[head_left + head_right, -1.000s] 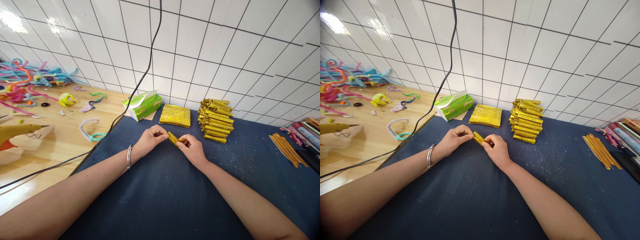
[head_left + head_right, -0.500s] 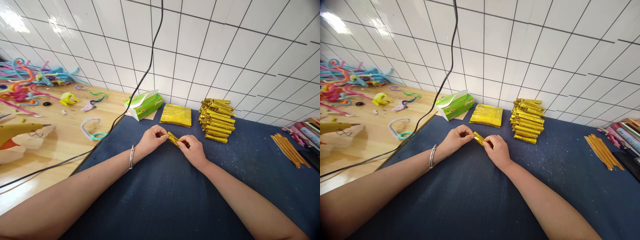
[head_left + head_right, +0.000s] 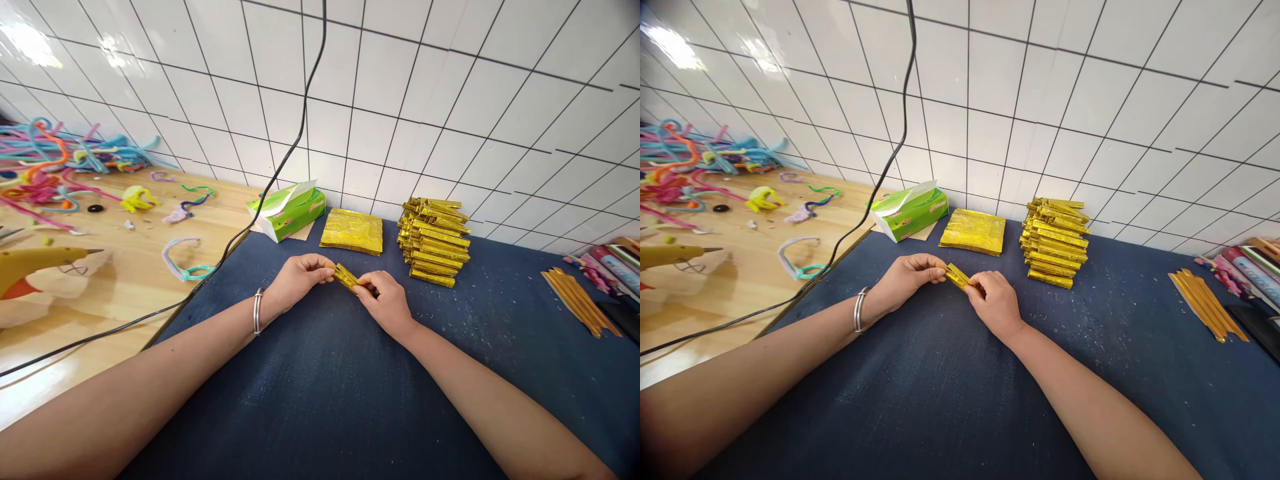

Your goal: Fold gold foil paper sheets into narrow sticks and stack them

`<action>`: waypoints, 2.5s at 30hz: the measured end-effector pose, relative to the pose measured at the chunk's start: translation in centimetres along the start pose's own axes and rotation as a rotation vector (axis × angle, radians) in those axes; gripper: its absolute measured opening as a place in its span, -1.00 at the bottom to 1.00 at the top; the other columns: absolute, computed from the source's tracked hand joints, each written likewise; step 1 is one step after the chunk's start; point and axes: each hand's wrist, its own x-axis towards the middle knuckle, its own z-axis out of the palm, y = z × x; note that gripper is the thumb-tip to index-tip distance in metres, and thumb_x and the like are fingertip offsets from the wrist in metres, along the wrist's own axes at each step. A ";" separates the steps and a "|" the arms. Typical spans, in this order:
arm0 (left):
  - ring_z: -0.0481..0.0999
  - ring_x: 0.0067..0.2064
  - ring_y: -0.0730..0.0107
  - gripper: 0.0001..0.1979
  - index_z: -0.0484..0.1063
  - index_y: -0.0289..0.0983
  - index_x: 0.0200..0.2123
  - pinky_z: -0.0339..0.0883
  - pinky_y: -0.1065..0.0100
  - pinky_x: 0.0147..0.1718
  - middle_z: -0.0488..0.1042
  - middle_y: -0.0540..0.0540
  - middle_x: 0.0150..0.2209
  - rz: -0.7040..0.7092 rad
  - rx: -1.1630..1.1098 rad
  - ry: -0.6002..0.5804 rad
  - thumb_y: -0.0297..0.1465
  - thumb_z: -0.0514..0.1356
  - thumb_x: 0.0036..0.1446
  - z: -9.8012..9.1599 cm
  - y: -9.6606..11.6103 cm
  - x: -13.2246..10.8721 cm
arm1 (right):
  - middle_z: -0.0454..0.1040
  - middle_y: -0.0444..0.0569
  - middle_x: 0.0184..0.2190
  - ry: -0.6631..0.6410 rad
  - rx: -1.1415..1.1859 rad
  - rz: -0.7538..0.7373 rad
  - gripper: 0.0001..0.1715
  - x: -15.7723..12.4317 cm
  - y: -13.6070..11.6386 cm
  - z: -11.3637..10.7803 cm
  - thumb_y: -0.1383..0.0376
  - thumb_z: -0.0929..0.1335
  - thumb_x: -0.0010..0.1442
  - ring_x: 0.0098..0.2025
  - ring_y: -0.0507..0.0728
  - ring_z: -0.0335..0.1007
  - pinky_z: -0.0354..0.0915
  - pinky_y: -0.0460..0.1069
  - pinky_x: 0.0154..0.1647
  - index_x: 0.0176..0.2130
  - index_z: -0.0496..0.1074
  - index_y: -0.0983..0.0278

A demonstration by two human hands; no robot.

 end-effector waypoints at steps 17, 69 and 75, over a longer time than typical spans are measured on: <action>0.40 -0.42 0.55 -0.73 0.33 -0.31 -0.20 0.28 0.47 -0.40 0.41 0.02 -0.43 0.081 0.078 -0.096 -0.38 0.24 0.01 -0.2 -0.1 0.1 | 0.42 -0.09 -0.39 -0.010 -0.031 -0.050 -0.93 0.0 0.0 0.0 0.38 0.30 0.13 -0.27 0.10 0.31 0.23 0.00 -0.20 -0.35 0.38 0.21; 0.41 -0.08 0.38 -0.89 0.41 -0.25 -0.34 0.24 0.31 -0.03 0.43 -0.06 -0.13 0.336 0.546 -0.235 -0.50 0.12 0.03 -1.2 0.2 0.6 | 0.45 -0.09 -0.34 -0.091 -0.043 -0.120 -0.89 0.1 0.6 0.5 0.40 0.29 0.16 -0.23 0.10 0.31 0.23 0.00 -0.14 -0.31 0.40 0.21; 0.42 -0.10 0.39 -0.83 0.41 -0.24 -0.26 0.25 0.33 -0.04 0.45 -0.03 -0.15 0.382 0.602 -0.393 -0.40 0.22 0.01 -2.2 0.5 0.8 | 0.45 -0.10 -0.35 -0.083 -0.031 -0.119 -0.89 0.1 0.8 0.5 0.41 0.30 0.15 -0.24 0.09 0.31 0.22 0.00 -0.16 -0.32 0.40 0.21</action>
